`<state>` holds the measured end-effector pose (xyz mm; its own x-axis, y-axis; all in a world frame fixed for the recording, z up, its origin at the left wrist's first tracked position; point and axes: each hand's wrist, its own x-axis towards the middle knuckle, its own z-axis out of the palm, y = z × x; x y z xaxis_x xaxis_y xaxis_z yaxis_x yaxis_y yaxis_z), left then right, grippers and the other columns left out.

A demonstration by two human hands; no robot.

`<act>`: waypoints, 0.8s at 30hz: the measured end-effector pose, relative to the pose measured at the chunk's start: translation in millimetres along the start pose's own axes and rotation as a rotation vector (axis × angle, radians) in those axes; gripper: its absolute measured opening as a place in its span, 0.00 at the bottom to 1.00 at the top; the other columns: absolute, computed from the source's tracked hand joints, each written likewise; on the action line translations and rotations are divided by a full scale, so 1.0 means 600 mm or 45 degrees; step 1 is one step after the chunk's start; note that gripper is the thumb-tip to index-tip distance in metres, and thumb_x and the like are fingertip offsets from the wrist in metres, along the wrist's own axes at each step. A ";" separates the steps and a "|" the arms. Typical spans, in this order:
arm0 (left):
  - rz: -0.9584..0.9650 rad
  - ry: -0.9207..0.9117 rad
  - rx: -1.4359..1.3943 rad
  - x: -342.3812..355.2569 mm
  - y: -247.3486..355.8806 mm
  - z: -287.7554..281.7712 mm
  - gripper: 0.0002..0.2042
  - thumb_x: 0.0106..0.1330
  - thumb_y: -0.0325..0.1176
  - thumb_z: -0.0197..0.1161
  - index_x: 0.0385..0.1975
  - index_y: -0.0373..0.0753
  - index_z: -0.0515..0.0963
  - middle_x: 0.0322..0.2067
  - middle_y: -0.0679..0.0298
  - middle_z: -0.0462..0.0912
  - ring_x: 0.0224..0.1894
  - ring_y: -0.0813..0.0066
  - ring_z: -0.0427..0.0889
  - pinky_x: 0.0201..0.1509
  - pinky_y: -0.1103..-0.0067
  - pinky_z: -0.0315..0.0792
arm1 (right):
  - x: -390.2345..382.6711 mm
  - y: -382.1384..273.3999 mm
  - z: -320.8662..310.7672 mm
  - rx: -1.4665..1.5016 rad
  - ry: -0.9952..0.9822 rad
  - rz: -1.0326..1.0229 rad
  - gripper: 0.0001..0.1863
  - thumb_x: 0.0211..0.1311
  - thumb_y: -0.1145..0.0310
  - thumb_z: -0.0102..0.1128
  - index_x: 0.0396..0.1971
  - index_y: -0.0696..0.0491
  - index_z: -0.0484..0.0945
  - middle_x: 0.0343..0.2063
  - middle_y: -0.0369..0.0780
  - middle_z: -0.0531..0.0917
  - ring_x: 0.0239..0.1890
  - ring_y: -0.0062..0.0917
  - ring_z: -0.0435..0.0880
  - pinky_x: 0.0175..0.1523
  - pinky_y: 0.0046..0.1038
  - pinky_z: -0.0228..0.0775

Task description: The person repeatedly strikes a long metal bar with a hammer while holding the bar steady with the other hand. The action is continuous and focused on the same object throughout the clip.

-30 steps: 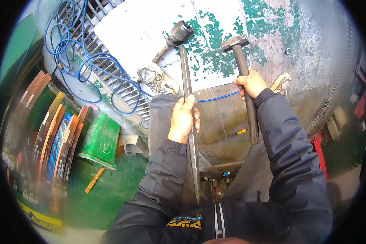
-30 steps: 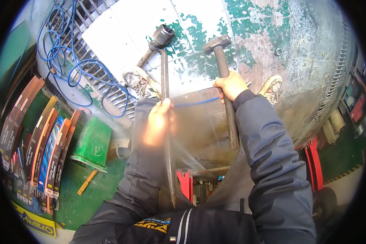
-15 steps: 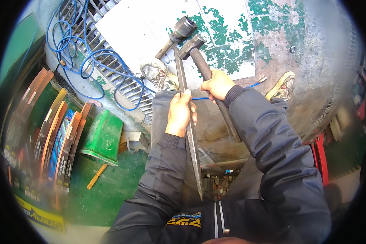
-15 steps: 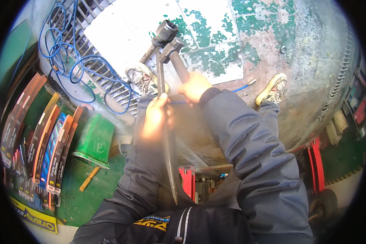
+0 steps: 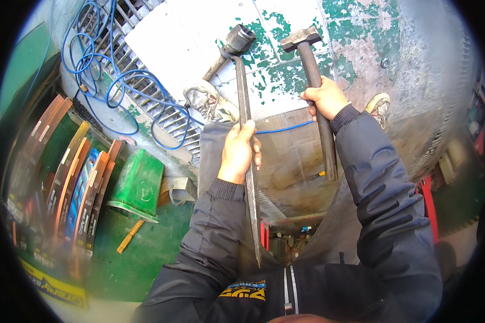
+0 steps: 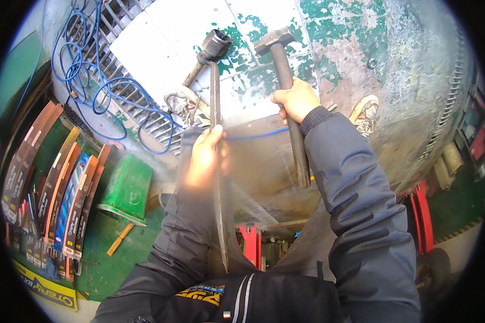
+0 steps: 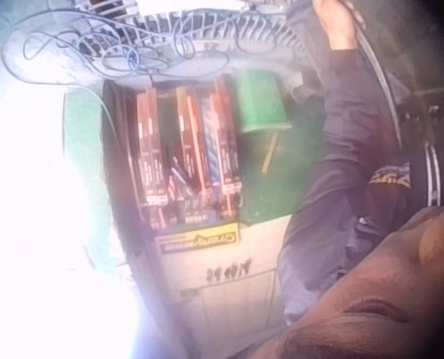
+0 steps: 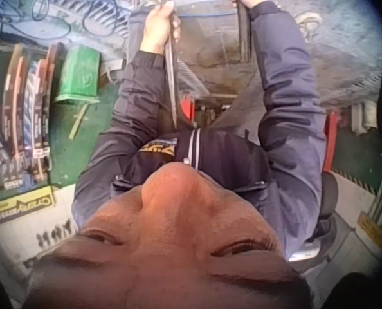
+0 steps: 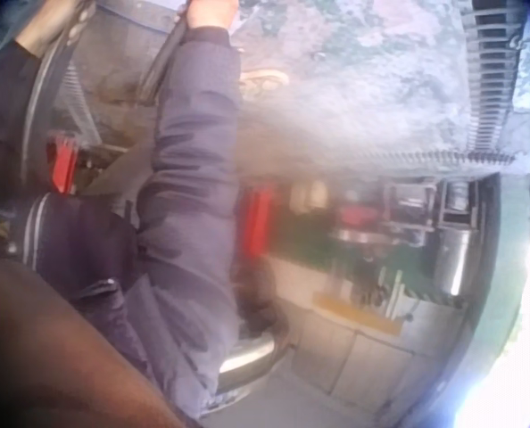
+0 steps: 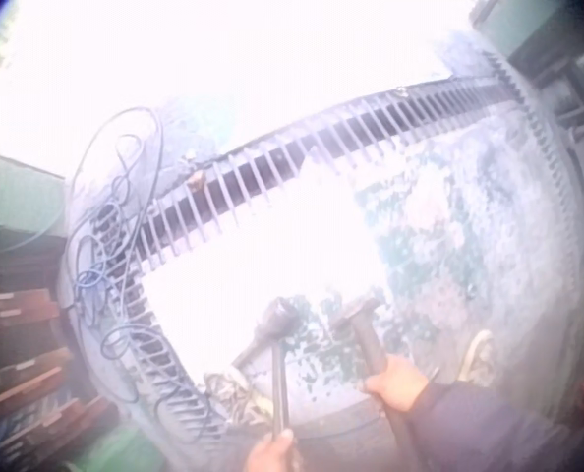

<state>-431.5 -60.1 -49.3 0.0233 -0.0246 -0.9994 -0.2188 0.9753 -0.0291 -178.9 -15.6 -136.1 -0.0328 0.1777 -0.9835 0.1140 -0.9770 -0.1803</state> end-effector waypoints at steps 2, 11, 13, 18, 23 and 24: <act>-0.001 0.011 0.015 -0.001 0.000 0.002 0.13 0.81 0.44 0.53 0.42 0.40 0.67 0.18 0.66 0.72 0.10 0.73 0.70 0.12 0.75 0.64 | 0.000 0.008 0.018 0.055 0.005 0.006 0.15 0.58 0.72 0.68 0.41 0.60 0.73 0.24 0.40 0.80 0.16 0.24 0.80 0.20 0.32 0.77; 0.013 0.035 0.001 0.002 -0.004 -0.002 0.13 0.81 0.44 0.53 0.42 0.40 0.67 0.18 0.65 0.72 0.09 0.73 0.70 0.11 0.74 0.65 | -0.016 0.018 0.130 -0.017 -0.282 0.003 0.11 0.57 0.71 0.67 0.33 0.63 0.78 0.18 0.41 0.81 0.17 0.28 0.82 0.22 0.33 0.76; -0.008 0.037 -0.032 0.006 -0.003 -0.007 0.13 0.81 0.44 0.53 0.42 0.40 0.67 0.17 0.65 0.72 0.09 0.72 0.70 0.10 0.73 0.64 | -0.018 0.016 0.125 -0.057 -0.288 0.002 0.11 0.57 0.71 0.67 0.34 0.63 0.78 0.18 0.41 0.81 0.17 0.28 0.82 0.21 0.33 0.76; -0.003 -0.024 -0.066 -0.001 0.003 -0.008 0.13 0.81 0.44 0.53 0.42 0.41 0.67 0.17 0.65 0.72 0.09 0.73 0.70 0.10 0.74 0.64 | -0.021 0.010 0.097 -0.043 -0.239 -0.070 0.13 0.56 0.72 0.68 0.36 0.63 0.77 0.21 0.42 0.82 0.18 0.26 0.82 0.21 0.32 0.76; 0.023 -0.048 -0.034 -0.011 0.011 -0.008 0.13 0.81 0.45 0.54 0.42 0.41 0.68 0.17 0.65 0.72 0.09 0.73 0.70 0.11 0.74 0.64 | -0.026 -0.010 0.095 0.023 -0.170 -0.028 0.13 0.57 0.72 0.67 0.38 0.61 0.76 0.24 0.41 0.81 0.18 0.25 0.82 0.21 0.32 0.77; 0.011 -0.036 -0.034 -0.009 0.013 -0.009 0.13 0.81 0.45 0.54 0.42 0.41 0.68 0.17 0.65 0.72 0.09 0.73 0.70 0.11 0.74 0.64 | -0.024 -0.014 0.100 0.025 -0.159 -0.033 0.13 0.57 0.71 0.67 0.37 0.61 0.76 0.24 0.41 0.81 0.18 0.25 0.82 0.21 0.32 0.77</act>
<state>-438.7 -53.6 -44.2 0.0490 -0.0092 -0.9988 -0.2452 0.9692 -0.0209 -238.6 -17.1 -119.5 -0.1587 0.1884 -0.9692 0.0921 -0.9745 -0.2045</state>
